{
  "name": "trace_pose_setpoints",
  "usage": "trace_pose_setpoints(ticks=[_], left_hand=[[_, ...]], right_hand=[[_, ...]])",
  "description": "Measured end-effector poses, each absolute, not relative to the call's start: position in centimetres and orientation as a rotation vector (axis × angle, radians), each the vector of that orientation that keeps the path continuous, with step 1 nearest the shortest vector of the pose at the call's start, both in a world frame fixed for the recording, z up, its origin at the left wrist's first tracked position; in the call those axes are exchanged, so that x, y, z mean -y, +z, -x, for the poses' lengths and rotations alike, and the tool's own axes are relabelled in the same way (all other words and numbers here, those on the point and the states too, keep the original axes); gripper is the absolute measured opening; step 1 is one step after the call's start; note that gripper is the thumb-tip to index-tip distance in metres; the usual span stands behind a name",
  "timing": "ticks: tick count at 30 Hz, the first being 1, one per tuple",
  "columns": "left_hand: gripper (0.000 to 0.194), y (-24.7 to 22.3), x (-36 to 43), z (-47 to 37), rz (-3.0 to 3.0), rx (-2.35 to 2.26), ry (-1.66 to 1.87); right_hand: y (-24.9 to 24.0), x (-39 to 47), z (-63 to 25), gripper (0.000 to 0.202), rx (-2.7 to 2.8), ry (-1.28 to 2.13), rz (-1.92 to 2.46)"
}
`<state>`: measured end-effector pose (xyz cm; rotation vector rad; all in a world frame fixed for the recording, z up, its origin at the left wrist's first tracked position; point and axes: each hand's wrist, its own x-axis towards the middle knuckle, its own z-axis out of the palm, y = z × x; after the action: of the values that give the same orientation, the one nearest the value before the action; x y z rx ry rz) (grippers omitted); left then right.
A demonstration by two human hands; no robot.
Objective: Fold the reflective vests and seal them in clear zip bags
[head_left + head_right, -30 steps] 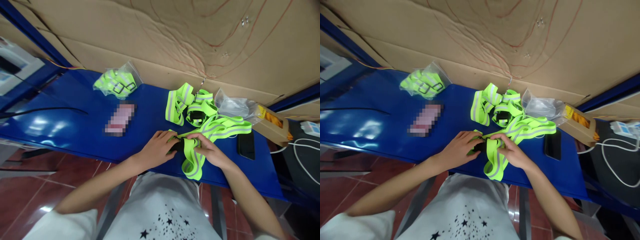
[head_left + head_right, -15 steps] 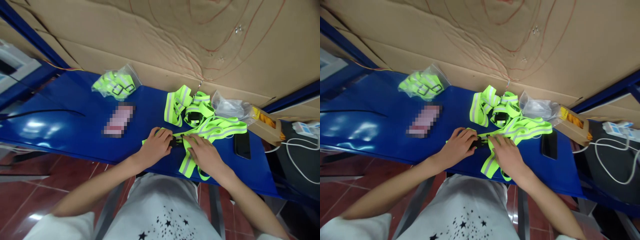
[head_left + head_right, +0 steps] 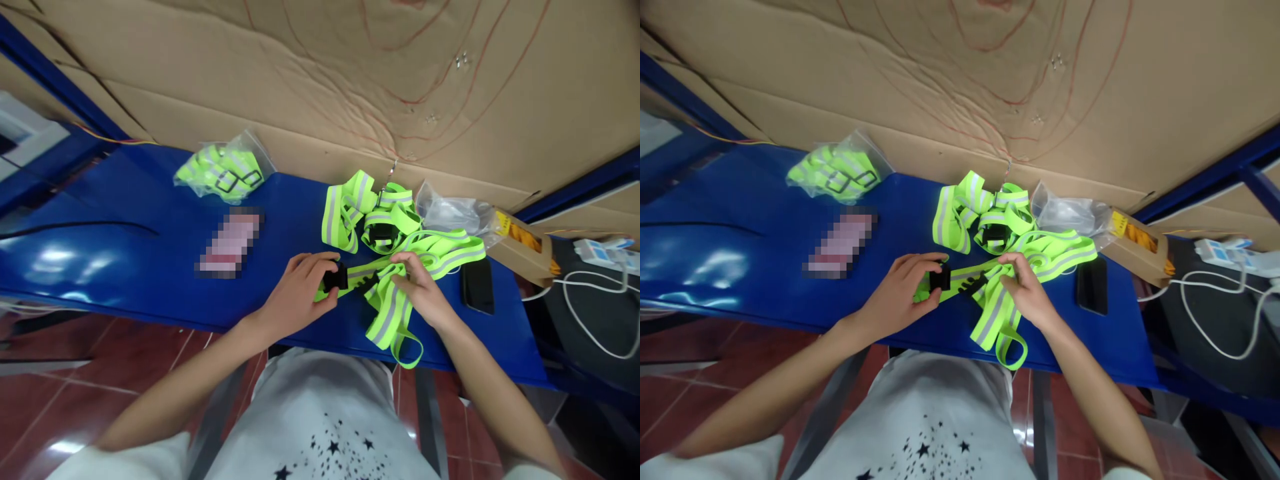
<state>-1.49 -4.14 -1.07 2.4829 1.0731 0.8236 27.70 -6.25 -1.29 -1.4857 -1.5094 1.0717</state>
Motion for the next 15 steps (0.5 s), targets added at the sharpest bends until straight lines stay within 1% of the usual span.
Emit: trace_pose_setpoints(ticks=[2, 5, 8, 10, 14, 15], left_hand=[[0.024, -0.7, 4.4, 1.0, -2.394, -1.001, 0.837], [0.024, 0.1, 4.6, 0.3, -2.239, -0.959, 0.895], [0.024, 0.6, 4.7, -0.7, -2.156, -0.941, 0.905], [0.025, 0.4, 4.8, -1.4, -2.173, -0.925, 0.909], [0.024, -0.7, 5.0, -2.4, -2.207, -0.992, 0.982], [0.023, -0.9, 5.1, -2.5, -2.195, -1.022, 0.996]], right_hand=[[-0.1, 6.5, -27.1, 0.032, 1.328, 1.232, 1.442], [1.6, 6.8, -26.4, 0.047, 1.101, 1.569, 1.332], [2.2, 6.7, -25.7, 0.058, 1.105, 1.78, 1.182], [2.0, 6.5, -25.4, 0.061, 1.201, 1.803, 1.167], [1.4, 6.2, -24.6, 0.046, 1.398, 1.647, 1.213], [1.3, 6.3, -24.4, 0.045, 1.428, 1.616, 1.197]])
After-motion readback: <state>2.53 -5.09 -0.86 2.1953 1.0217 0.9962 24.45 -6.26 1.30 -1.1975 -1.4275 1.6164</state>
